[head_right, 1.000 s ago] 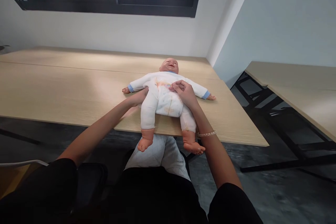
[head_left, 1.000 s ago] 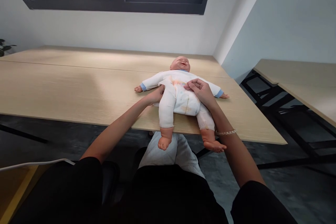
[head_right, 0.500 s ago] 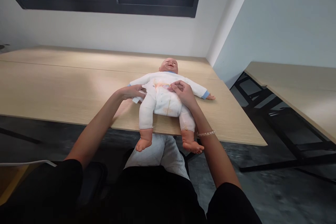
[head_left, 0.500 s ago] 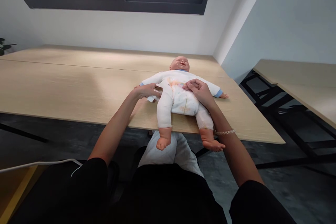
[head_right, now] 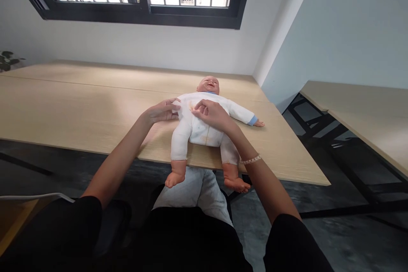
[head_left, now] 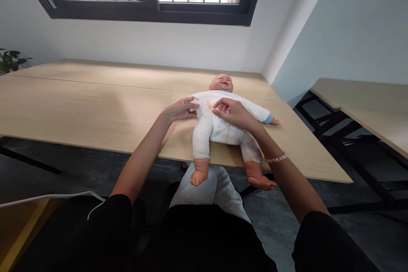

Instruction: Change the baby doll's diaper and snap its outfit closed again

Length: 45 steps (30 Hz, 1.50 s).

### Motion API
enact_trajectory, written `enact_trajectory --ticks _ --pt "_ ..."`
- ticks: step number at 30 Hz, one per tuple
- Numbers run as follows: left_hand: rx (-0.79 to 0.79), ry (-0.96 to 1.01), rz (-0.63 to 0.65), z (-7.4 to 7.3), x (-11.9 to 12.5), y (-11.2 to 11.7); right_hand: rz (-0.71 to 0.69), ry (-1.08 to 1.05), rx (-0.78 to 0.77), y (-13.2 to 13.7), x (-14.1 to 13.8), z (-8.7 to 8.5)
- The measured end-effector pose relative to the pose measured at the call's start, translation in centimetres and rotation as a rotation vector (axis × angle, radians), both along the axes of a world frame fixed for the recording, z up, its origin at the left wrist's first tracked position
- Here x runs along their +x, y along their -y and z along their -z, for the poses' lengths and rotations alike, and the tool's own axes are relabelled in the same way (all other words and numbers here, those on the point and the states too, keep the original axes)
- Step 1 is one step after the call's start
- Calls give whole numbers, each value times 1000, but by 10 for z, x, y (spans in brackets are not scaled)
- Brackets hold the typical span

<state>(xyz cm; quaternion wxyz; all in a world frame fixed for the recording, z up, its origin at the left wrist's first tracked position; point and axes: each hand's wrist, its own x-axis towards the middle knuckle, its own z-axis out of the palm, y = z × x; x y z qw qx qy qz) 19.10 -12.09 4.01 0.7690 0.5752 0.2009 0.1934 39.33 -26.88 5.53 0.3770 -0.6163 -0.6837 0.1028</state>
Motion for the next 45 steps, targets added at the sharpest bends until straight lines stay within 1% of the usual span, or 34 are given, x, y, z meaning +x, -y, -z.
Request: enact_trajectory --ticks 2,5,7,9,12,14,18,19,21,24,27,31,34,37,40,45 --pt "-45 44 22 -1 1 2 -19 133 -72 -8 -17 -10" --pt "-130 70 4 -2 3 2 58 291 -128 -22 -38 -17" --pt "-164 116 -13 0 5 -1 108 373 -124 -29 -45 -18" --pt "-154 176 -53 4 7 -4 140 378 -119 -36 -45 -18" --pt "-91 231 -108 10 9 -8 149 227 -95 -44 -39 -18" --pt "-41 240 -94 13 9 -9 109 67 -101 -46 -33 -17" --pt "69 185 -42 15 8 -8 -1 -330 -198 -47 -26 -11" --pt "104 164 -47 15 8 -7 -13 -401 -209 -47 -25 -10" --pt "180 123 -61 15 8 -5 -35 -477 -219 -46 -24 -7" --pt "263 91 -57 15 8 -3 -87 -518 -219 -46 -20 -3" --pt "290 98 -46 16 8 -4 -114 -578 -218 -47 -14 2" --pt "289 128 -37 14 5 -10 -63 -600 -214 -46 -11 6" --pt "254 127 53 13 1 -14 1 -548 -194 -45 -13 4" --pt "222 88 132 12 -1 -15 10 -530 -192 -44 -14 1" --pt "201 87 109 13 -1 -16 11 -548 -195 -42 -15 0" --pt "128 187 24 13 -2 -19 43 -519 -182 -39 -15 1"
